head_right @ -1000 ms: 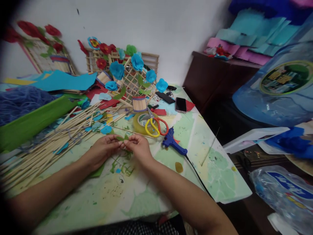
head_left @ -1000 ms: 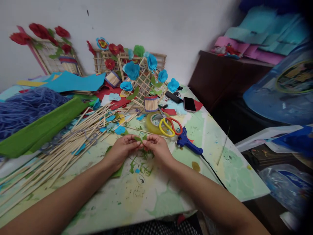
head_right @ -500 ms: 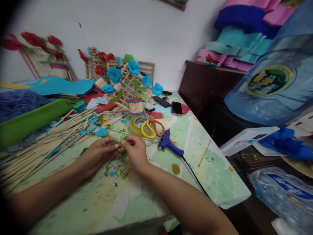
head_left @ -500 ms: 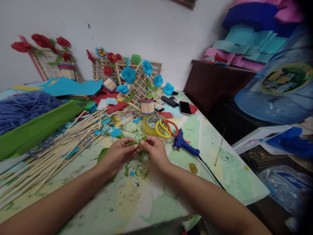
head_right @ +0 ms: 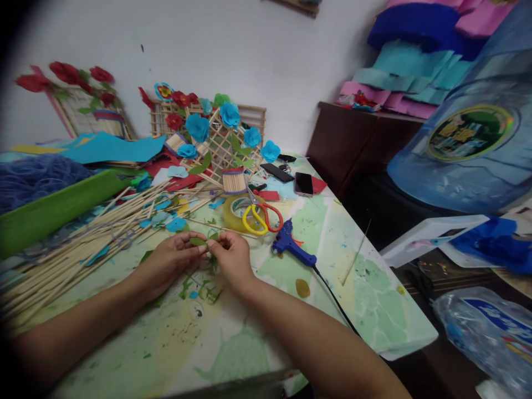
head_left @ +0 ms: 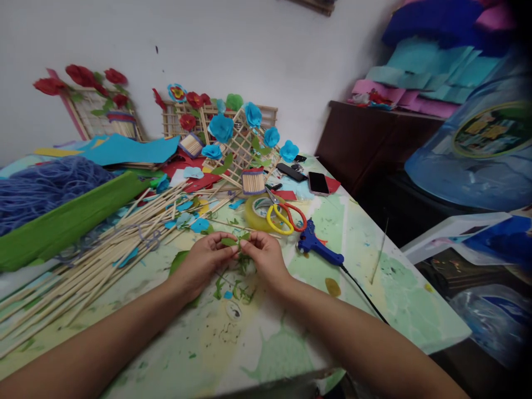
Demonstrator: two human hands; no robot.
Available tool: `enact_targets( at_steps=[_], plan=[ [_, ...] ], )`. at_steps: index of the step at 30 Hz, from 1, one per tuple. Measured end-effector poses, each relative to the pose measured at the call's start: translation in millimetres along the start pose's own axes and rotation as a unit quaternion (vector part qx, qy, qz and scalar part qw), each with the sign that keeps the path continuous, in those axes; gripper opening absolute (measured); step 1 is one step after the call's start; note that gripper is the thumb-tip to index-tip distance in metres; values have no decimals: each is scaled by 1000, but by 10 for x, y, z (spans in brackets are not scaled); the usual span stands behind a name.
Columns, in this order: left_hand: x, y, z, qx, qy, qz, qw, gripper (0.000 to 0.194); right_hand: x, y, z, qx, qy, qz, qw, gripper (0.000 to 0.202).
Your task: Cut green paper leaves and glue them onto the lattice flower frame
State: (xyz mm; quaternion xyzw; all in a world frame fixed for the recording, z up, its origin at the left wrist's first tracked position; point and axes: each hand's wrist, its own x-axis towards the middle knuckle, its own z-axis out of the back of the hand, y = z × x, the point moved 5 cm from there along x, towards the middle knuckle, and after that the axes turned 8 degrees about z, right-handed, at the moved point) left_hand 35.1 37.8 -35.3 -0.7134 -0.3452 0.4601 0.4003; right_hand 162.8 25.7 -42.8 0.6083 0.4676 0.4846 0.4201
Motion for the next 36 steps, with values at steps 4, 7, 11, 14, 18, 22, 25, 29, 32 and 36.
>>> enact_targets(
  at_steps=[4, 7, 11, 14, 18, 22, 25, 29, 32, 36],
  plan=[
    [0, -10, 16, 0, -9, -1, 1000, 38, 12, 63, 55, 11, -31, 19, 999, 22],
    [-1, -11, 19, 9, -8, 1, 1000, 44, 38, 130, 126, 5, -70, 51, 996, 29],
    [-4, -36, 13, 44, 3, -25, 999, 53, 71, 167, 136, -32, -50, 91, 994, 36],
    [-3, -50, 29, 84, -7, -48, 995, 57, 76, 130, 116, -38, -22, 82, 996, 32],
    [7, -43, 32, 86, 2, -55, 995, 59, 72, 89, 98, -25, -2, 51, 998, 25],
    [1, -44, 14, 76, 10, -49, 996, 56, 73, 124, 107, -39, -16, 53, 998, 19],
    [-10, -49, 3, 72, 12, -44, 996, 55, 76, 144, 116, -48, -28, 58, 997, 16],
    [-11, -49, 8, 52, 9, -36, 998, 57, 85, 111, 116, -49, -27, 51, 997, 14],
    [-5, -53, 7, 46, 9, -36, 998, 59, 88, 71, 113, -39, -25, 41, 998, 17],
    [-12, -80, 4, 41, -5, -40, 998, 60, 82, 69, 120, 2, -40, 42, 998, 20]
  ],
)
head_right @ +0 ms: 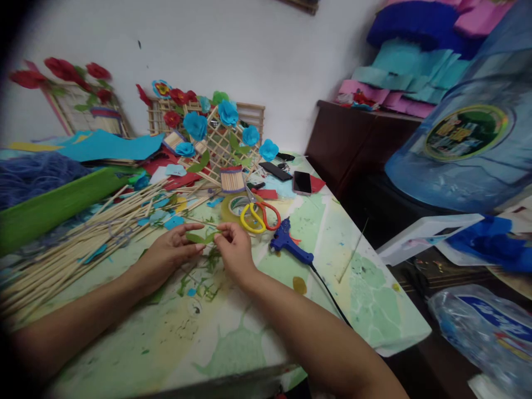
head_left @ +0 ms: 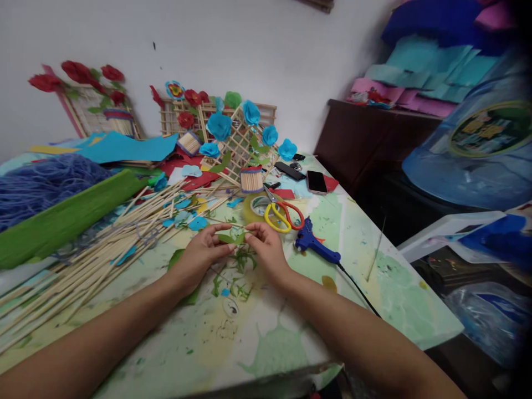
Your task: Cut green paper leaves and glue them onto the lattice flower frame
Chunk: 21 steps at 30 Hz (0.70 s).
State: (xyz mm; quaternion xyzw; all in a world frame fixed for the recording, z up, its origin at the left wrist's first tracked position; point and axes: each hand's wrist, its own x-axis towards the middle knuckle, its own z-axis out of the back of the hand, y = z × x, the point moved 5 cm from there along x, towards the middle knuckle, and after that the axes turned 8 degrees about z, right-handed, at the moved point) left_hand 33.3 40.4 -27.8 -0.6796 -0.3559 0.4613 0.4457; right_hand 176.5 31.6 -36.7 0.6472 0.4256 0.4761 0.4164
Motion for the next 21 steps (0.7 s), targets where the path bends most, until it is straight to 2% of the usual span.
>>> enact_targets(
  at_steps=[8, 18, 21],
  plan=[
    [25, -35, 61, -73, -36, 29, 996, 55, 29, 46, 82, 0, -44, 29, 999, 20],
    [43, -26, 55, -27, -22, -3, 999, 60, 53, 1, 77, -15, -28, 24, 999, 21],
    [49, -18, 54, -15, -18, -12, 1000, 60, 42, 17, 49, -28, -3, 13, 1000, 24]
  ],
)
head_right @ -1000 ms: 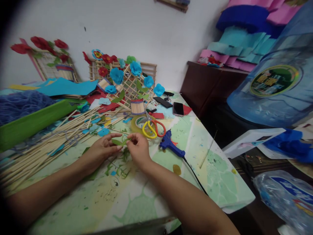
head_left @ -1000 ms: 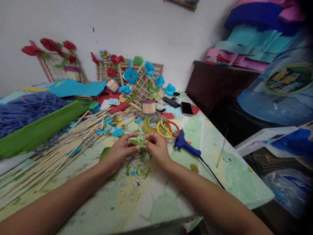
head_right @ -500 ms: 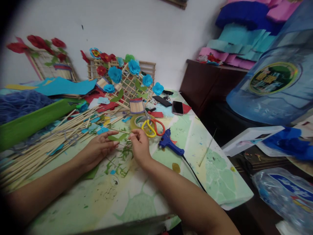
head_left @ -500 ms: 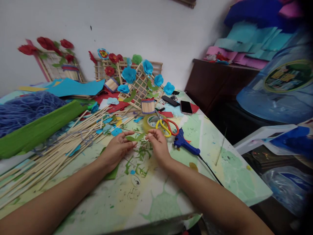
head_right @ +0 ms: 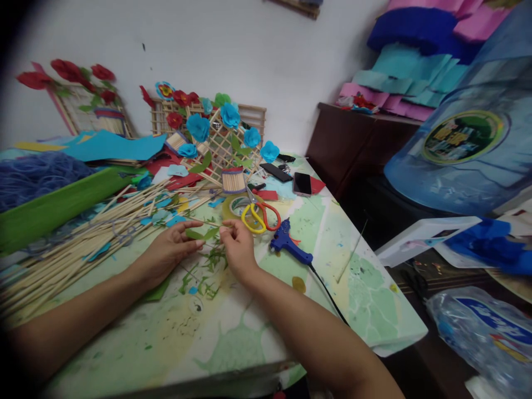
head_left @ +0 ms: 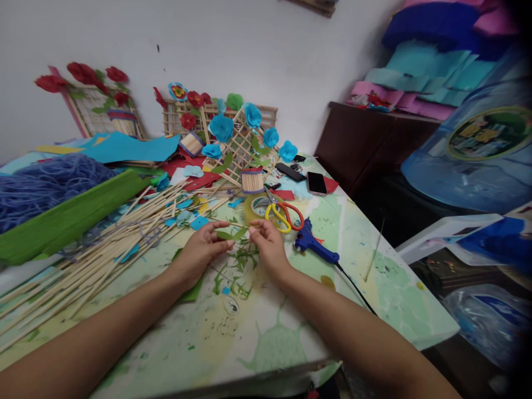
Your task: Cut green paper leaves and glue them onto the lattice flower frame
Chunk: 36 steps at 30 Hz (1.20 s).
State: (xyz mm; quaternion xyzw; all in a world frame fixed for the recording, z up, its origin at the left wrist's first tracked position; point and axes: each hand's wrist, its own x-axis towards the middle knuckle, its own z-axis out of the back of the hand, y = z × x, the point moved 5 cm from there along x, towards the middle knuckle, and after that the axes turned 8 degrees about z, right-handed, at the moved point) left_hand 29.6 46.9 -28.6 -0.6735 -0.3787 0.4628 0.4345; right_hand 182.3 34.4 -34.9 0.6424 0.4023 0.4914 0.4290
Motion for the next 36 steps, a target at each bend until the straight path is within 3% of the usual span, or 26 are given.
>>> enact_targets(
  at_steps=[11, 18, 26, 36],
  plan=[
    [-45, -26, -48, 90, 16, -56, 994, 55, -61, 58, -104, -54, 53, 6, 997, 23],
    [-44, 0, -35, 48, 15, -30, 998, 56, -37, 102, -51, -52, 15, 33, 998, 16],
    [-58, 40, -59, -36, 39, 18, 998, 49, -74, 177, -116, -23, 92, 55, 994, 15],
    [-50, 29, -34, -16, 52, 4, 999, 51, -57, 157, -89, -94, 58, 59, 992, 12]
  ],
)
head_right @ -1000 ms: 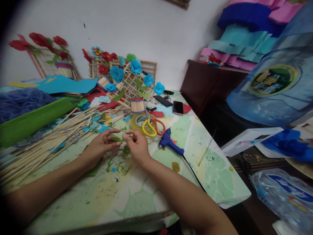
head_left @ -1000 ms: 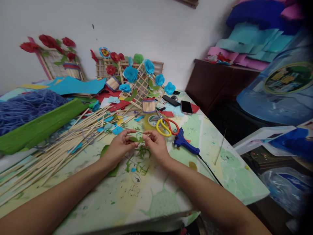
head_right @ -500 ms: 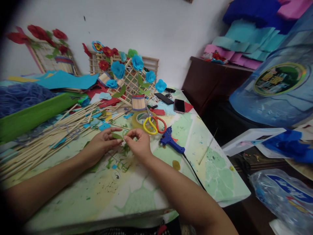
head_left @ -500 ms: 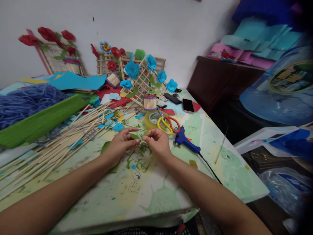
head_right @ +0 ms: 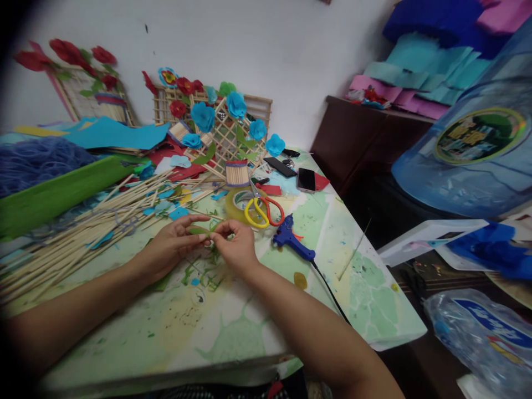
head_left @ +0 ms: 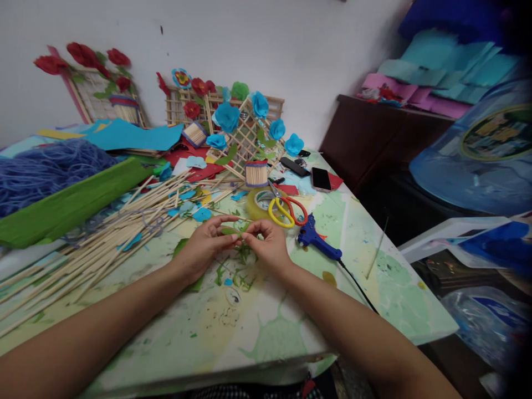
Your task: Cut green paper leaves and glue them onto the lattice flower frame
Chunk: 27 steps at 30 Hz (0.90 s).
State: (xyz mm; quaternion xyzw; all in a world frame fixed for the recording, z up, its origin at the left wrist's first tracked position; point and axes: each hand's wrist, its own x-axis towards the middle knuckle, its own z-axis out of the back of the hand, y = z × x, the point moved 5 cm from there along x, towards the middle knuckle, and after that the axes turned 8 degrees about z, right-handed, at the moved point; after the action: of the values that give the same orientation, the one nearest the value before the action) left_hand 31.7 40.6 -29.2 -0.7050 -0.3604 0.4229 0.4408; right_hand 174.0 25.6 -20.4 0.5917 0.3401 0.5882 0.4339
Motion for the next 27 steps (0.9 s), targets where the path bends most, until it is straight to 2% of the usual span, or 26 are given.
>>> enact_targets(
  at_steps=[6, 12, 24, 27],
  plan=[
    [-10, -41, -6, 42, -10, -17, 999, 54, 8, -4, -1, -13, 3, -5, 1000, 10],
    [-40, -74, -23, 59, -31, -15, 998, 53, -3, 29, -13, -64, 15, 18, 998, 9],
    [-20, -59, -19, 76, -22, -24, 997, 59, -13, -7, -21, -84, 26, 7, 996, 8],
    [-17, -63, -13, 76, -28, -29, 996, 59, -14, 20, 1, -76, 5, 21, 997, 7]
  ],
)
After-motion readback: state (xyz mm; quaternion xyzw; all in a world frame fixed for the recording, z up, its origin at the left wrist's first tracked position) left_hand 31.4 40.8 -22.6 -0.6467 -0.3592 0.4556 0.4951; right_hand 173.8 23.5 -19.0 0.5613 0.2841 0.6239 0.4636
